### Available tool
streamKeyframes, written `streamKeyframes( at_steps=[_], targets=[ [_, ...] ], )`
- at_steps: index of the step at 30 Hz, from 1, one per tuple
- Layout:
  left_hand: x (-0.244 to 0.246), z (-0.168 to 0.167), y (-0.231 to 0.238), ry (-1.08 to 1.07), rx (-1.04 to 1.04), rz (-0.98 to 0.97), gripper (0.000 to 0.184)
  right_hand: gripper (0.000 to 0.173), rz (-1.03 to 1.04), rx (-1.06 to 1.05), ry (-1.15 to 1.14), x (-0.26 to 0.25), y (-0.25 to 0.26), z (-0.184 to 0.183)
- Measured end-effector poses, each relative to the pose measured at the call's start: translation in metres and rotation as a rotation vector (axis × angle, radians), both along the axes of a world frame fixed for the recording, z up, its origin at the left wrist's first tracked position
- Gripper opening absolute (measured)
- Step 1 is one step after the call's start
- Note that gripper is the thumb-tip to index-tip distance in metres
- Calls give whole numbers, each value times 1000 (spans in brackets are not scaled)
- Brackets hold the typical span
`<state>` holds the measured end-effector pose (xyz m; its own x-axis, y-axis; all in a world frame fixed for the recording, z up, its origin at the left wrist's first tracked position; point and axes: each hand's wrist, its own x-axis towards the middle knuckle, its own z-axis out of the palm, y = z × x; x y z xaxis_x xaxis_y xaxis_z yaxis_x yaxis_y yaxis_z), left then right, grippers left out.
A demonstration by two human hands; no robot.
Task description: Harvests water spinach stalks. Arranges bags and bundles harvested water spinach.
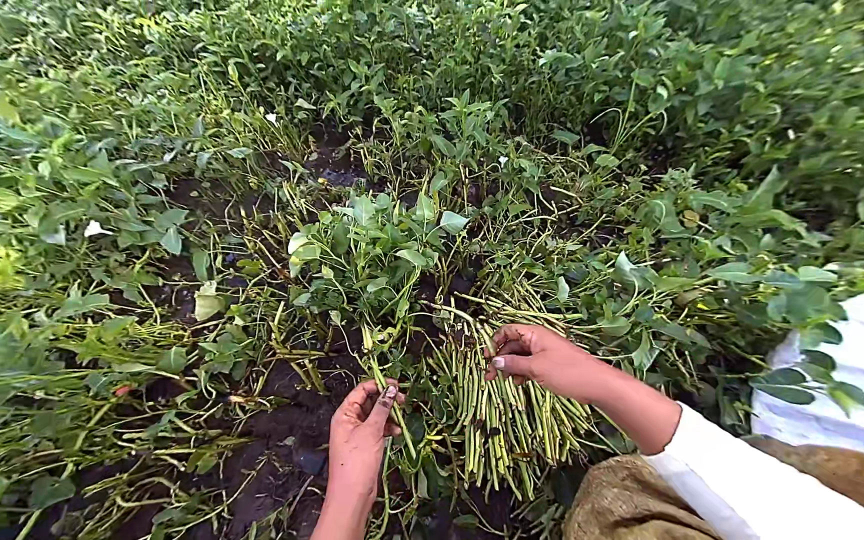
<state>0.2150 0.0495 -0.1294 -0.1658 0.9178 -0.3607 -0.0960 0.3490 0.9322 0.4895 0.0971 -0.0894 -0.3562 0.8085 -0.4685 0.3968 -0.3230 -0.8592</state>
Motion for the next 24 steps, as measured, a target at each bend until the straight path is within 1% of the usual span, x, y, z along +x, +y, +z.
streamKeyframes(
  at_steps=[3,4,6,9,11,14,15,16,18,19,20,21,22,24],
  targets=[
    [21,-7,-8,23,-3,-73,9,30,-17,4,-28,-42,-22,-14],
    [28,-10,-11,8,-20,-90,10,32,-21,15,-26,-54,-28,-17],
    [41,-16,-18,-34,-51,-59,10,33,-18,58,-27,-69,-36,-22],
    [48,-16,-23,-148,-115,24,12,34,4,105,-33,-75,-37,-28],
    [47,-13,-24,-233,-171,43,14,34,25,114,-6,-74,-38,-30],
    [43,-9,-25,-341,-276,12,15,35,156,195,0,-62,-30,-31],
    [42,-8,-25,-376,-301,-17,17,36,198,266,-54,-53,-22,-30],
    [41,-7,-26,-409,-314,-49,19,37,190,352,-160,-40,-11,-29],
    [39,-7,-26,-440,-321,-83,20,34,80,493,-495,-6,17,-34],
    [39,-7,-27,-443,-318,-80,20,30,36,496,-682,14,31,-40],
    [40,-7,-26,-440,-313,-74,20,30,13,432,-840,33,43,-48],
    [39,-6,-26,-436,-308,-70,20,30,2,340,-944,49,53,-57],
    [39,-6,-25,-432,-302,-65,20,28,4,262,-1003,61,59,-65],
    [39,-5,-25,-436,-302,-63,19,22,19,229,-1014,76,62,-73]
  ],
)
